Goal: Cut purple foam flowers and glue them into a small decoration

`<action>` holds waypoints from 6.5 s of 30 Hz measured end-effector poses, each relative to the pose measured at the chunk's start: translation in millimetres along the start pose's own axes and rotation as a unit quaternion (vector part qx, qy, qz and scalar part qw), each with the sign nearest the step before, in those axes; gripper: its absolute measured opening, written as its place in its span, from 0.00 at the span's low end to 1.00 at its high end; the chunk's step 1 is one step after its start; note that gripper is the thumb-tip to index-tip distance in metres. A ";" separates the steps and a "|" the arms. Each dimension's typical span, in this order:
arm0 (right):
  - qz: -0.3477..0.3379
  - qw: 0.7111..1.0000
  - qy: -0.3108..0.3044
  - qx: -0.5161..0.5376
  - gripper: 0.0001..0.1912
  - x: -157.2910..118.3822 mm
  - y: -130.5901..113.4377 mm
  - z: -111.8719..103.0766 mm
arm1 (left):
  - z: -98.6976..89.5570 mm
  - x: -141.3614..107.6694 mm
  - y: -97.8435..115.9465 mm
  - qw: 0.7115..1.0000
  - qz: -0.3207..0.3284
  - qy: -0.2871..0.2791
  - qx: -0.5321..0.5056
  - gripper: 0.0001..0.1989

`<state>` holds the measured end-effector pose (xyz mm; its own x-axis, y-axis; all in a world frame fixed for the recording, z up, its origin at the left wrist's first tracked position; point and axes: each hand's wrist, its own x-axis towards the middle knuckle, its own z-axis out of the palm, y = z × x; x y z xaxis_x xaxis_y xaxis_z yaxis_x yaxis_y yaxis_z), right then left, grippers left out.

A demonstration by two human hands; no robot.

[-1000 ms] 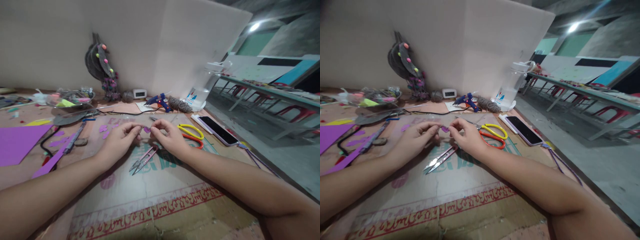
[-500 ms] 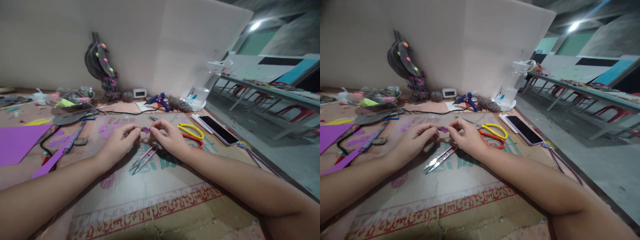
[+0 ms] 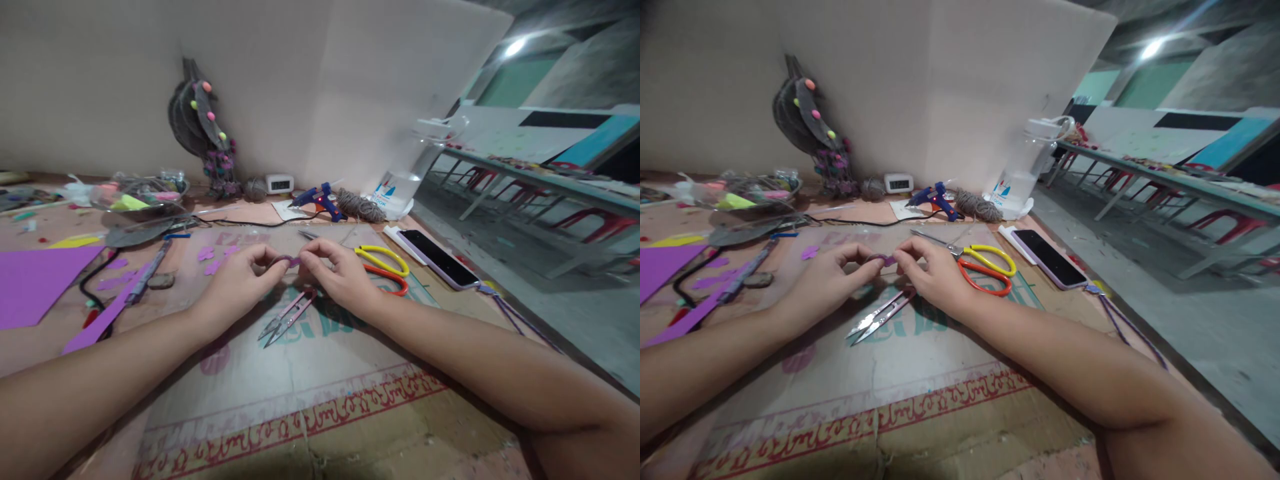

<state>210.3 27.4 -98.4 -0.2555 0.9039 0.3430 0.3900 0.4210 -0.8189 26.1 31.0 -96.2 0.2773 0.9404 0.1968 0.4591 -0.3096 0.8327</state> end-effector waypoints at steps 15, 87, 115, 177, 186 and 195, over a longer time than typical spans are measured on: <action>-0.074 0.993 0.002 -0.091 0.04 0.8 -1.2 3.4 | 2.0 -0.2 -3.0 0.999 0.039 -0.022 0.015 0.11; -0.097 0.980 0.167 0.052 0.09 22.6 -29.8 -47.6 | 4.2 5.6 -11.4 0.998 0.025 -0.059 -0.014 0.11; -0.096 0.991 -0.001 -0.095 0.19 -0.6 -9.2 -21.0 | 2.4 5.9 -9.6 0.998 -0.001 -0.039 -0.045 0.12; -0.226 0.901 -0.011 -0.371 0.18 6.5 15.1 -33.3 | 4.0 6.6 -12.2 0.998 0.020 -0.061 -0.017 0.08; -0.358 0.845 -0.154 -0.365 0.23 -14.4 -12.6 -19.5 | 4.4 10.0 -14.7 0.996 -0.004 -0.032 -0.086 0.08; 0.013 0.996 0.000 -0.091 0.13 1.7 5.3 -14.9 | 2.3 8.4 -8.4 0.993 -0.031 -0.042 -0.108 0.10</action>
<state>225.2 32.3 -95.3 -0.2429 0.9145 0.3235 0.5504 0.4045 -0.7303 26.6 41.1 -102.7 0.3273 0.9391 0.1046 0.2878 -0.2045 0.9356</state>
